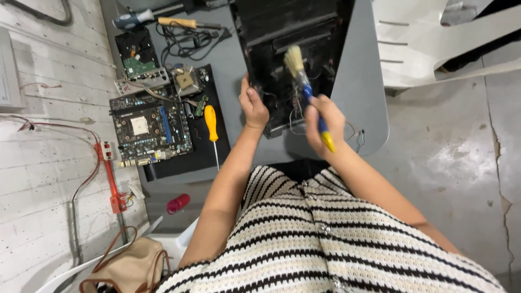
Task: Disassembling and cleaning internal computer components using a screwdriver and a brush
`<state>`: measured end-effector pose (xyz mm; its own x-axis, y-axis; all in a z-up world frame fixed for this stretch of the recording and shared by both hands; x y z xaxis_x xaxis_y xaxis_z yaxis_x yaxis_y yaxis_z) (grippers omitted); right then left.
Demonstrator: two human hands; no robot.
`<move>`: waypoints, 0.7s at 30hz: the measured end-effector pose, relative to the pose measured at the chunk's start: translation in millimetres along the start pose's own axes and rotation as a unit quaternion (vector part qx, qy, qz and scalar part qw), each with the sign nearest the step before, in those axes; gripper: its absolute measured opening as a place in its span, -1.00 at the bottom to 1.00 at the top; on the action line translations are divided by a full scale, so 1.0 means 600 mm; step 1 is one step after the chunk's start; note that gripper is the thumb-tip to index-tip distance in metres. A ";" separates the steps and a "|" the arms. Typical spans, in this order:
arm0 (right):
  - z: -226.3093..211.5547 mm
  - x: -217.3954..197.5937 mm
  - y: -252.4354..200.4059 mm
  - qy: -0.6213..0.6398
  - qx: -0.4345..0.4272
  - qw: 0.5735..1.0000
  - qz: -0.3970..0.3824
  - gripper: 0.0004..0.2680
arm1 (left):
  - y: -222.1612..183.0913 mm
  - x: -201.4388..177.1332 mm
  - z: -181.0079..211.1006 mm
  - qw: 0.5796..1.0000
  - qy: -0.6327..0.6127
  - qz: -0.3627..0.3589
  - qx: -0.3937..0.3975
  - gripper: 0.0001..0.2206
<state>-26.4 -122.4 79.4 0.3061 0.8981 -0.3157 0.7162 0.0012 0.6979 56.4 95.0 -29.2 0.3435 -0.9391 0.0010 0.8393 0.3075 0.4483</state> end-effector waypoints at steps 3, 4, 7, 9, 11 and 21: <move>-0.008 0.063 -0.019 -0.018 0.088 0.975 -0.203 -0.94 | 0.015 0.004 0.020 1.000 0.001 0.012 -0.013 -0.55; -0.009 0.058 -0.015 -0.019 0.084 0.975 -0.203 -0.94 | 0.016 0.000 0.015 1.000 -0.001 0.014 -0.011 -0.55; -0.004 0.040 0.007 0.042 0.094 0.983 -0.149 -0.90 | 0.016 -0.006 -0.008 1.000 0.016 0.017 -0.017 -0.50; -0.021 0.012 0.030 0.038 0.040 0.998 -0.039 -0.92 | -0.002 -0.009 -0.021 0.999 -0.002 0.011 -0.035 -0.50; -0.020 0.054 -0.019 0.000 0.026 0.994 -0.109 -0.96 | -0.003 -0.010 -0.008 0.999 0.006 0.015 -0.040 -0.53; -0.015 0.106 -0.039 -0.158 0.043 0.948 -0.272 -0.93 | 0.004 -0.028 -0.029 0.998 0.003 0.032 -0.054 -0.53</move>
Point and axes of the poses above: each hand's wrist, its own y-axis towards the middle knuckle, its own x-axis out of the palm, z = x × y, the point moved 8 cm from there along y, towards the middle knuckle, and after that the axes turned 6 degrees about -x, right-handed, at the moved point
